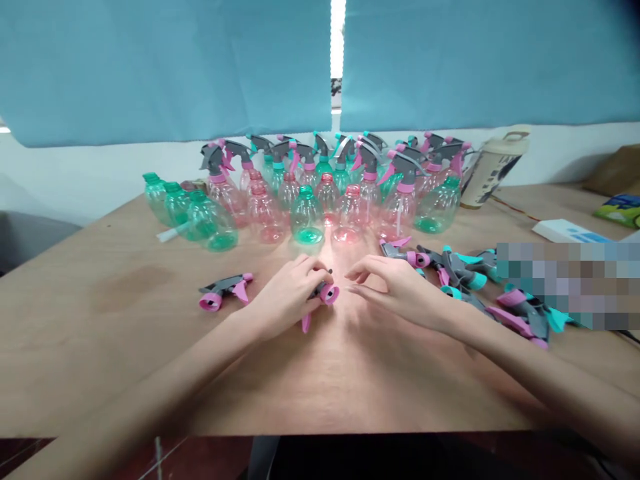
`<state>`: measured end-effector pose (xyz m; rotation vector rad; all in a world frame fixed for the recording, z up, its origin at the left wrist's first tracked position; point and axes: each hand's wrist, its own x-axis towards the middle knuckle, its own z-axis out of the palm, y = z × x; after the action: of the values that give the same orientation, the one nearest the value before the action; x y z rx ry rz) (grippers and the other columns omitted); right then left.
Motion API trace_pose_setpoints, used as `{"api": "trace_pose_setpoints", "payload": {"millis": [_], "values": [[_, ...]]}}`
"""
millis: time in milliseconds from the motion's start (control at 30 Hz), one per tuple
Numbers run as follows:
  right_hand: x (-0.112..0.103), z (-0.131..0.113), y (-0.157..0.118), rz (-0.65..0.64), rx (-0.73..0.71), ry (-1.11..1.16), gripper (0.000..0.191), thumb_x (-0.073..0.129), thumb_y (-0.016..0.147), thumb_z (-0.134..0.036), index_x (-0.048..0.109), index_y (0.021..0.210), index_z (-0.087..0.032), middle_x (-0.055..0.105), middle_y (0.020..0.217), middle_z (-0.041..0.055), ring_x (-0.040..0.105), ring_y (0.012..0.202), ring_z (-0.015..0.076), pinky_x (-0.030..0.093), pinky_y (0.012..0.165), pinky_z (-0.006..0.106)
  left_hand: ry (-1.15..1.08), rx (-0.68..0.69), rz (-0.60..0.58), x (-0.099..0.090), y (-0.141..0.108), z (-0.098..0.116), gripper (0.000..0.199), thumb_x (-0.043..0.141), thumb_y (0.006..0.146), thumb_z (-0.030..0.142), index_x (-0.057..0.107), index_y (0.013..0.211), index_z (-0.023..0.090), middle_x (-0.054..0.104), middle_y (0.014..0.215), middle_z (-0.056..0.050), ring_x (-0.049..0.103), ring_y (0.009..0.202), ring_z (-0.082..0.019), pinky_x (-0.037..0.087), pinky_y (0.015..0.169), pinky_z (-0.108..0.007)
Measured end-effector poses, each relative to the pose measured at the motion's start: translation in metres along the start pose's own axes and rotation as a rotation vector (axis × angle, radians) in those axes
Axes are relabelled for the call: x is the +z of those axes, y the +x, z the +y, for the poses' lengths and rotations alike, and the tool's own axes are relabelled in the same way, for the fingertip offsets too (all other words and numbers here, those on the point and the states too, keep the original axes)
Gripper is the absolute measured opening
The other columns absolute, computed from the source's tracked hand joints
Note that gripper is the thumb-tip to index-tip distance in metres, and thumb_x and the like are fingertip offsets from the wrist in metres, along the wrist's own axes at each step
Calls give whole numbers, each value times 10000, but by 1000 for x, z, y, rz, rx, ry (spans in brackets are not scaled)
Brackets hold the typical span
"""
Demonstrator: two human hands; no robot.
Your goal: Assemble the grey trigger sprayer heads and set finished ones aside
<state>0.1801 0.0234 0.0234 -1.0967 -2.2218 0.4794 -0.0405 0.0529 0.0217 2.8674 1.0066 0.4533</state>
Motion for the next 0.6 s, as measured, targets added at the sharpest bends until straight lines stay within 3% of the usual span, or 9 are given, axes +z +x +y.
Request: {"api": "trace_pose_setpoints", "payload": {"millis": [167,267,400,500,600], "values": [[-8,-9,11,-52,-48,115,85,572,853,-255,629,855,-192,673,789,-7,598,658,109,462,586,229,-237,-132,185,-6,-7,19,196,670,781,219,593,960,203,585,1154,-54,539,1061,-230,462,867,-370],[-13,-14,16,-59,-52,70,98,591,844,-282,638,831,-197,645,699,-34,559,577,87,410,516,202,-267,-142,268,-1,-7,24,192,681,763,190,584,929,194,608,1086,-46,552,1012,-224,464,840,-366],[-14,-22,19,-64,-75,-169,90,580,843,-201,668,824,-195,662,716,-23,572,636,109,390,562,223,-252,-207,362,11,-10,24,195,670,770,168,560,930,190,601,919,-29,546,883,-203,472,746,-334],[-14,-31,20,-115,-50,-273,120,562,854,-204,681,846,-203,688,755,-12,589,670,136,382,596,252,-251,-249,401,16,-13,22,189,655,787,172,560,948,201,593,927,-33,527,863,-199,469,691,-314],[-14,-41,21,-196,-5,-308,166,543,862,-244,661,751,-205,680,706,-6,589,637,150,357,561,265,-278,-245,447,18,-15,20,145,657,802,197,569,917,194,594,946,-44,525,854,-191,462,643,-287]]}}
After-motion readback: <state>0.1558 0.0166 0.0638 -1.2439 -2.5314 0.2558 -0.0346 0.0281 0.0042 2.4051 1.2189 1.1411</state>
